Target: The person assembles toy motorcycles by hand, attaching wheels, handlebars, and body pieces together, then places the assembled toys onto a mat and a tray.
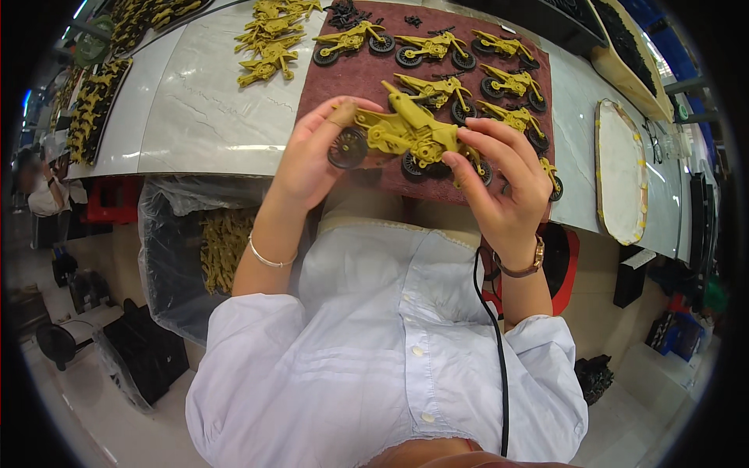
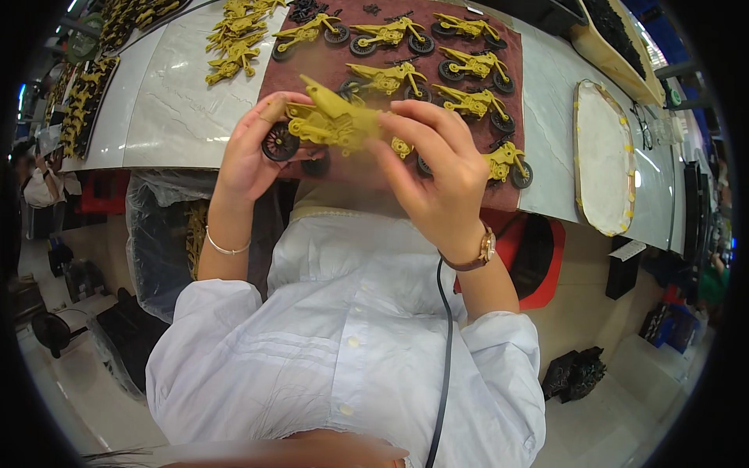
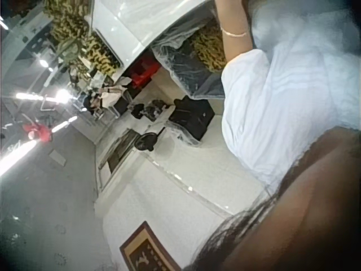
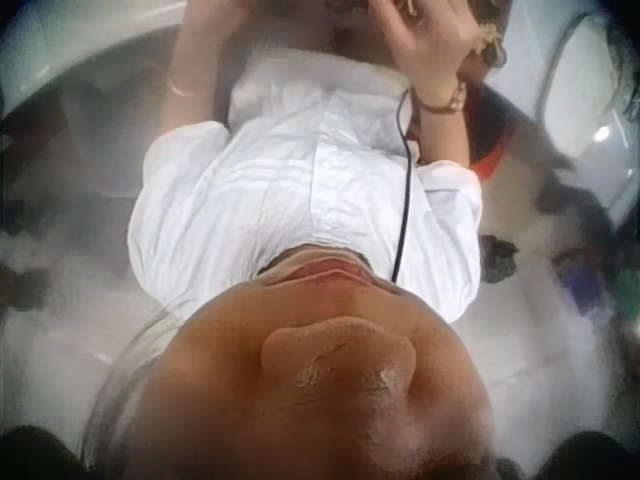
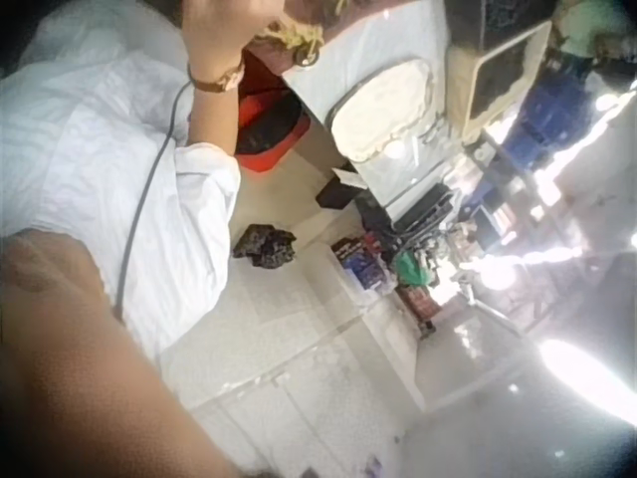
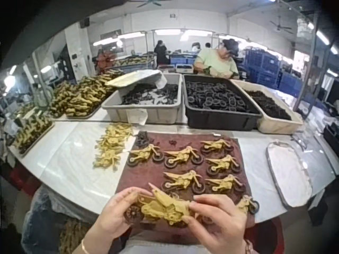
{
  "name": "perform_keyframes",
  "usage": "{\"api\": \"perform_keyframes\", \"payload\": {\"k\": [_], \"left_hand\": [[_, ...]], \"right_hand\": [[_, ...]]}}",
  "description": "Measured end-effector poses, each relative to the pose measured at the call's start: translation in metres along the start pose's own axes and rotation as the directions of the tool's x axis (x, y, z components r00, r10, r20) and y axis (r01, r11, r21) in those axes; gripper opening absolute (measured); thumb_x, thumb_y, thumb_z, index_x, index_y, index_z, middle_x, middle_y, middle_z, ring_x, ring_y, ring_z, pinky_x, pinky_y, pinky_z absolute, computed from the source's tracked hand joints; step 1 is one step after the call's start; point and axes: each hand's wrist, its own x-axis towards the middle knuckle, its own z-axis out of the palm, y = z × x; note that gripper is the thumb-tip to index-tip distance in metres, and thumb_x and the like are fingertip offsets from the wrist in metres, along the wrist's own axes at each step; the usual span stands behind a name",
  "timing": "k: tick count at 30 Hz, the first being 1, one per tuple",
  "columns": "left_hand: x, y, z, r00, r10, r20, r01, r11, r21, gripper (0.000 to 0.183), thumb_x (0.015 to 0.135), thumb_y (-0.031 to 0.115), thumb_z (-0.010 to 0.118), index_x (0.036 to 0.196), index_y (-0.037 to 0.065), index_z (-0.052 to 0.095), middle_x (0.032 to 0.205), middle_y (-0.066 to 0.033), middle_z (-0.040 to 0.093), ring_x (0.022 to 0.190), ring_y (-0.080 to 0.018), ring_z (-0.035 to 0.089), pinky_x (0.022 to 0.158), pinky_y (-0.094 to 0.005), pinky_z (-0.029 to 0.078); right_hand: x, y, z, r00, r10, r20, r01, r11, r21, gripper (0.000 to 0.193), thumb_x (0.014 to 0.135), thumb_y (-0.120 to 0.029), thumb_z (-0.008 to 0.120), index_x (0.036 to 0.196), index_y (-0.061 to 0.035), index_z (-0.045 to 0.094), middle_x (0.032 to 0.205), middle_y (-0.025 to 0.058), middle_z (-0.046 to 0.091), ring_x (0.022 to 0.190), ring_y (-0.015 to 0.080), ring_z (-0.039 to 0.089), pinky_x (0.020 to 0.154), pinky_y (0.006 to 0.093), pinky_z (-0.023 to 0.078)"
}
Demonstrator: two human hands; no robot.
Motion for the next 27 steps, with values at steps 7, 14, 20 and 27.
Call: {"api": "perform_keyframes", "payload": {"k": [7, 14, 20, 27], "left_hand": [[-0.007, -0.030, 0.011, 0.990, -0.129, 0.050, 0.134, 0.985, -0.110, 0.052, 0.095, 0.042, 0.023, 0.107, 0.000, 0.051, 0.095, -0.0109, 0.060, 0.083, -0.0168, 0.060, 0.067, -0.0282, 0.050], [-0.012, -0.040, 0.015, 0.990, -0.089, 0.109, 0.099, 0.991, -0.088, 0.042, 0.095, 0.037, 0.035, 0.106, 0.000, 0.051, 0.092, -0.0074, 0.060, 0.083, -0.0124, 0.059, 0.067, -0.0252, 0.049], [-0.016, -0.044, 0.021, 0.994, -0.046, 0.104, 0.034, 0.993, 0.116, 0.023, 0.086, 0.014, 0.056, 0.106, 0.003, 0.052, 0.093, -0.0026, 0.058, 0.082, -0.0075, 0.056, 0.068, -0.0215, 0.047], [-0.019, -0.044, 0.024, 0.992, 0.008, 0.126, -0.034, 0.978, 0.207, 0.023, 0.085, 0.013, 0.058, 0.104, 0.002, 0.054, 0.096, -0.0027, 0.058, 0.087, -0.0075, 0.055, 0.074, -0.0222, 0.046]], "right_hand": [[-0.014, 0.000, 0.001, 0.990, -0.055, 0.130, 0.056, 0.998, -0.008, 0.023, 0.065, 0.000, 0.068, 0.088, -0.0017, 0.063, 0.095, 0.0100, 0.060, 0.084, 0.0265, 0.057, 0.074, 0.0334, 0.047], [-0.021, 0.001, -0.002, 0.983, -0.043, 0.178, 0.049, 0.998, -0.025, 0.023, 0.065, 0.001, 0.067, 0.087, -0.0016, 0.063, 0.095, 0.0102, 0.060, 0.087, 0.0270, 0.058, 0.076, 0.0343, 0.047], [-0.028, 0.002, -0.006, 0.984, -0.041, 0.172, 0.047, 0.998, -0.030, 0.023, 0.064, 0.000, 0.069, 0.086, -0.0020, 0.064, 0.093, 0.0100, 0.061, 0.084, 0.0257, 0.058, 0.073, 0.0326, 0.047], [-0.036, 0.000, -0.008, 0.989, 0.087, 0.123, -0.088, 0.996, 0.005, 0.021, 0.063, -0.002, 0.071, 0.083, -0.0027, 0.064, 0.090, 0.0094, 0.061, 0.077, 0.0231, 0.058, 0.067, 0.0300, 0.047]]}}
